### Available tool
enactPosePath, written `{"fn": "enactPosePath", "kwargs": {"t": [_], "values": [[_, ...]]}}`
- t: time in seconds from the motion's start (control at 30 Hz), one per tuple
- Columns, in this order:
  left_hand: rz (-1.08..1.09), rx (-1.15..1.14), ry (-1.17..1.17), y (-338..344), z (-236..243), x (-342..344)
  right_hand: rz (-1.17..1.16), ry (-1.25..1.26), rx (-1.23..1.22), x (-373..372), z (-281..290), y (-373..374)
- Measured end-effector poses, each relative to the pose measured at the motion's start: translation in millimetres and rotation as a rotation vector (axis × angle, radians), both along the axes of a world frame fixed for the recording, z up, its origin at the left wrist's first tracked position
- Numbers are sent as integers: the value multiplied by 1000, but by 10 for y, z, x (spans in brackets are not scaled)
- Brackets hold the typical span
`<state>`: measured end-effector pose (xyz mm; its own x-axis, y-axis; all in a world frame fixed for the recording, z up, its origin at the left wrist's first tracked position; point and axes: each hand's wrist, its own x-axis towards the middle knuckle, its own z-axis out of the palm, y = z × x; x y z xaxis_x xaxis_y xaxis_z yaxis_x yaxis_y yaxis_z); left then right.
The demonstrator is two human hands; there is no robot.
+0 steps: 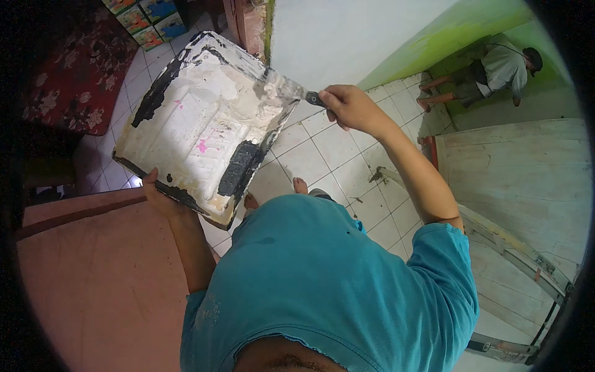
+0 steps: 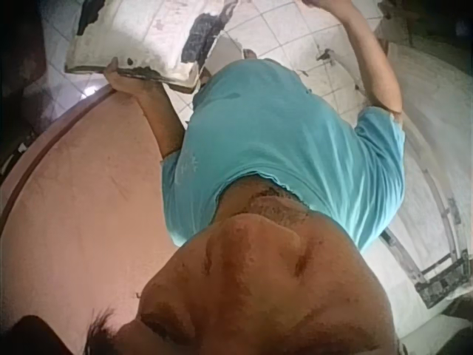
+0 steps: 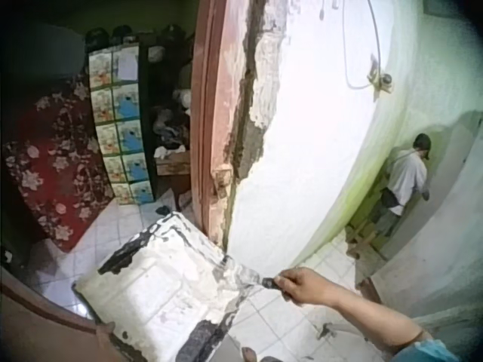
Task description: The person applies plaster to a wall edge using a putty knife while holding a plaster tray by hand, then walks through the house carrying the tools.
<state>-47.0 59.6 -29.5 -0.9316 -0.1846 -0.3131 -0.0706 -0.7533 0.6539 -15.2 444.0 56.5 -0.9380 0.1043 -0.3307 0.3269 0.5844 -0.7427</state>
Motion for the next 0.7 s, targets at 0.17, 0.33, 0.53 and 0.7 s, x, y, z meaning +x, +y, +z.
{"fn": "enactPosePath", "kwargs": {"t": [0.17, 0.33, 0.53, 0.7], "values": [[14, -18, -28, -37, -1, -64, 308, 457, 566, 34, -268, -308], [1, 1, 16, -72, -161, -113, 277, 460, 604, 11, -117, -340], [-3, -31, -4, -23, -22, -92, 344, 528, 556, 14, -1, -313], [-3, -8, -2, 73, 32, -33, 337, 464, 584, 80, -60, -279]]}}
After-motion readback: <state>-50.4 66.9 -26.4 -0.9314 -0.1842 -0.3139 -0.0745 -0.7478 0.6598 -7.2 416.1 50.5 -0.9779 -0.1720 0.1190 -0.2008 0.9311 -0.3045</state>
